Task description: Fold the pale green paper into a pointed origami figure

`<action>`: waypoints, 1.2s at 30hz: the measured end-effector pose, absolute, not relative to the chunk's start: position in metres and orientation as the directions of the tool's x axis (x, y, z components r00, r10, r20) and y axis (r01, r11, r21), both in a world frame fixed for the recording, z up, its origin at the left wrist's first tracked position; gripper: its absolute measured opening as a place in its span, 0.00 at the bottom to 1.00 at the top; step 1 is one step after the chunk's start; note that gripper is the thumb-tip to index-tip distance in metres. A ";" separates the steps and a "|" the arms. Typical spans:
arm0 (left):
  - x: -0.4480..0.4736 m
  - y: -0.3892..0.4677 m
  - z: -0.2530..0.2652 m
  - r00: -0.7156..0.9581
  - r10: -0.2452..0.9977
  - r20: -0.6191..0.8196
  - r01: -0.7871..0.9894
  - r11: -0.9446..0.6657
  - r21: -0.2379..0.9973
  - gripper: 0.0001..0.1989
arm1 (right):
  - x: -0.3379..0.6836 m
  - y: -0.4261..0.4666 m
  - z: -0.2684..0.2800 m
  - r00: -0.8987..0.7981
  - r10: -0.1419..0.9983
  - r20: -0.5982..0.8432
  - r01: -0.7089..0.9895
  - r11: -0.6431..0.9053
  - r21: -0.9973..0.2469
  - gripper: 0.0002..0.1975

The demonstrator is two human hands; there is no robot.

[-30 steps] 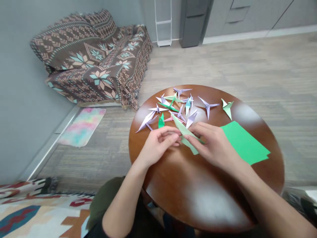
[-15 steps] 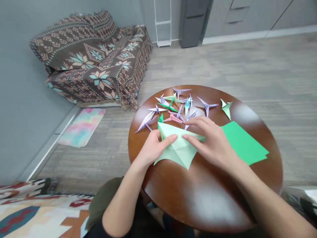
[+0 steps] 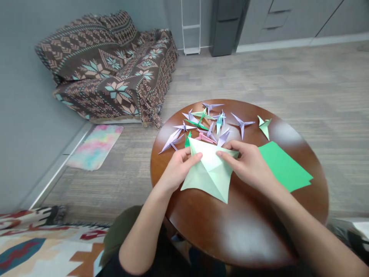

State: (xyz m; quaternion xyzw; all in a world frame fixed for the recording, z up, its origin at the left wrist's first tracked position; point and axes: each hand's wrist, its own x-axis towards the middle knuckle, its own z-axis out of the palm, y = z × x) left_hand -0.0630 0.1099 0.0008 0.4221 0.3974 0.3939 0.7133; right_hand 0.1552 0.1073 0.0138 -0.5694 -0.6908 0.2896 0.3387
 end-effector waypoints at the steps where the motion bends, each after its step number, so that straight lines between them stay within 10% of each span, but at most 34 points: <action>1: -0.064 0.110 0.001 0.394 0.887 -0.241 -0.232 0.350 0.908 0.22 | 0.155 0.108 0.013 -0.110 0.985 0.134 0.595 0.173 -0.785 0.13; 20: -0.059 0.115 -0.013 0.394 0.904 -0.167 -0.198 0.261 0.945 0.20 | 0.151 0.104 0.012 -0.005 0.990 0.141 0.503 0.124 -0.855 0.11; 26: -0.063 0.115 -0.002 0.340 0.912 -0.229 -0.130 0.287 0.949 0.23 | 0.151 0.099 0.021 -0.208 0.977 0.050 0.273 0.108 -0.956 0.18; 31: -0.070 0.109 0.015 0.490 0.805 -0.334 -0.162 0.460 0.873 0.30 | 0.159 0.104 0.016 -0.194 0.949 0.247 0.163 0.280 -0.946 0.09; 36: -0.069 0.104 0.019 0.617 0.727 -0.302 -0.113 0.462 0.880 0.35 | 0.156 0.102 0.016 -0.420 0.839 0.345 0.187 0.453 -0.872 0.23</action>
